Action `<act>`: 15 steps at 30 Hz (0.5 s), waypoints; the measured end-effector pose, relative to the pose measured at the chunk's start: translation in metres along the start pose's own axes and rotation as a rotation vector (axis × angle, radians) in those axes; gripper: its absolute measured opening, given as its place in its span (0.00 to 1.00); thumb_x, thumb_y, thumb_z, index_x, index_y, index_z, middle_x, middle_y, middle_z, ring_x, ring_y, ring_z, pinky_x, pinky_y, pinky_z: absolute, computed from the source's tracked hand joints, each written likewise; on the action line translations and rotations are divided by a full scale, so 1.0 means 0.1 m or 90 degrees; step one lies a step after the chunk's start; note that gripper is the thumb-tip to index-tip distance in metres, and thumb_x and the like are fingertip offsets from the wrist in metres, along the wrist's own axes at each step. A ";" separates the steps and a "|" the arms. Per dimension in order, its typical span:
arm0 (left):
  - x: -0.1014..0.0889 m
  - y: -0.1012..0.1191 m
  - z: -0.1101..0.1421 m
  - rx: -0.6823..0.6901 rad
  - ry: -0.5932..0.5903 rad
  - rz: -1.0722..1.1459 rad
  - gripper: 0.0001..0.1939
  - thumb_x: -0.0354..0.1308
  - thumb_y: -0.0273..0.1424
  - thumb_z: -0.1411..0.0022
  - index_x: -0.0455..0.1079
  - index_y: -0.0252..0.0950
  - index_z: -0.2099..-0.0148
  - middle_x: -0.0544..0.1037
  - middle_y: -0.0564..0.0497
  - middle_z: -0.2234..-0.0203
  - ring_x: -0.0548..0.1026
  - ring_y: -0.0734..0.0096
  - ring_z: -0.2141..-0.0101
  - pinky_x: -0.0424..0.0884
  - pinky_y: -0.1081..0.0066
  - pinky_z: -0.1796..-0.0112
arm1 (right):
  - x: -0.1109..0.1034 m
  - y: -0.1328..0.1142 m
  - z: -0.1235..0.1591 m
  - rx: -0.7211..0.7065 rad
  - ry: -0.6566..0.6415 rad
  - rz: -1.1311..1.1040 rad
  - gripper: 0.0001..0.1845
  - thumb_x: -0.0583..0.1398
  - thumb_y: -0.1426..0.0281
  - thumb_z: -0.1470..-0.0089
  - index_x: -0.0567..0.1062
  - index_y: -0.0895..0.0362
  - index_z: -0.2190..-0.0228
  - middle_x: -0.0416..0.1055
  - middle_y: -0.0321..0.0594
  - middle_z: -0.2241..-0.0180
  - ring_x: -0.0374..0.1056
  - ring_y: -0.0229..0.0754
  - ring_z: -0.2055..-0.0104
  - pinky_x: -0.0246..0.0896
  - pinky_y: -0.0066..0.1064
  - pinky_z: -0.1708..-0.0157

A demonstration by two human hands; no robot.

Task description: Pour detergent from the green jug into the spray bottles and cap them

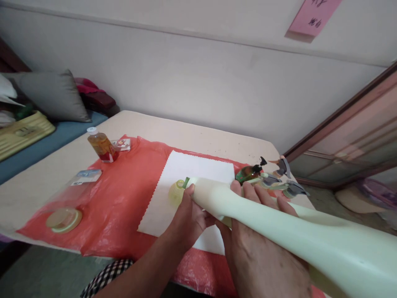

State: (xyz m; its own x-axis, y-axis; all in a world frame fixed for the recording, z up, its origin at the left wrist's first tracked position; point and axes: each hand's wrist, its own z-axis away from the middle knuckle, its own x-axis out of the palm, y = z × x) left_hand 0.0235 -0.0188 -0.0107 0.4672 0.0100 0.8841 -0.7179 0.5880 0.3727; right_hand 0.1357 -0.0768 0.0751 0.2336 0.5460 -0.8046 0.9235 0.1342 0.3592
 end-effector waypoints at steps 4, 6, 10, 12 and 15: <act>0.01 0.01 0.01 0.003 -0.007 -0.007 0.34 0.46 0.53 0.36 0.65 0.32 0.39 0.72 0.36 0.46 0.74 0.55 0.57 0.71 0.61 0.58 | -0.02 -0.01 0.00 -0.017 -0.037 0.050 0.25 0.47 0.68 0.40 0.69 0.62 0.45 0.70 0.56 0.46 0.63 0.62 0.41 0.54 0.55 0.40; 0.02 0.01 0.01 0.006 -0.010 -0.006 0.34 0.46 0.52 0.36 0.65 0.32 0.39 0.72 0.36 0.46 0.74 0.54 0.56 0.71 0.61 0.57 | -0.02 0.00 0.00 -0.011 -0.031 0.048 0.25 0.47 0.68 0.40 0.69 0.62 0.46 0.70 0.56 0.47 0.64 0.61 0.42 0.54 0.55 0.41; 0.02 0.00 0.01 0.008 -0.010 0.002 0.34 0.47 0.53 0.36 0.65 0.32 0.39 0.72 0.36 0.46 0.74 0.54 0.56 0.72 0.61 0.58 | 0.00 0.00 -0.02 -0.003 -0.018 0.030 0.26 0.46 0.67 0.41 0.67 0.63 0.45 0.69 0.58 0.47 0.65 0.62 0.43 0.55 0.55 0.41; 0.02 0.00 0.01 0.006 -0.009 0.003 0.34 0.47 0.53 0.36 0.65 0.32 0.39 0.72 0.36 0.46 0.74 0.55 0.56 0.72 0.61 0.58 | 0.00 0.00 -0.02 -0.007 -0.019 0.027 0.26 0.46 0.68 0.41 0.67 0.63 0.45 0.69 0.58 0.47 0.64 0.62 0.43 0.55 0.56 0.41; 0.02 0.00 0.00 0.004 -0.008 0.006 0.34 0.47 0.52 0.36 0.65 0.32 0.39 0.72 0.36 0.46 0.74 0.55 0.56 0.72 0.62 0.58 | -0.01 0.00 -0.03 -0.013 -0.025 0.025 0.26 0.46 0.70 0.43 0.68 0.63 0.46 0.69 0.58 0.47 0.64 0.62 0.43 0.55 0.55 0.41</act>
State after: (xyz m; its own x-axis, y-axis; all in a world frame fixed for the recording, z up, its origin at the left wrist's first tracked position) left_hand 0.0241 -0.0188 -0.0090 0.4539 0.0044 0.8911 -0.7251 0.5830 0.3664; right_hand 0.1345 -0.0750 0.0772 0.2816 0.5183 -0.8075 0.9070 0.1310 0.4003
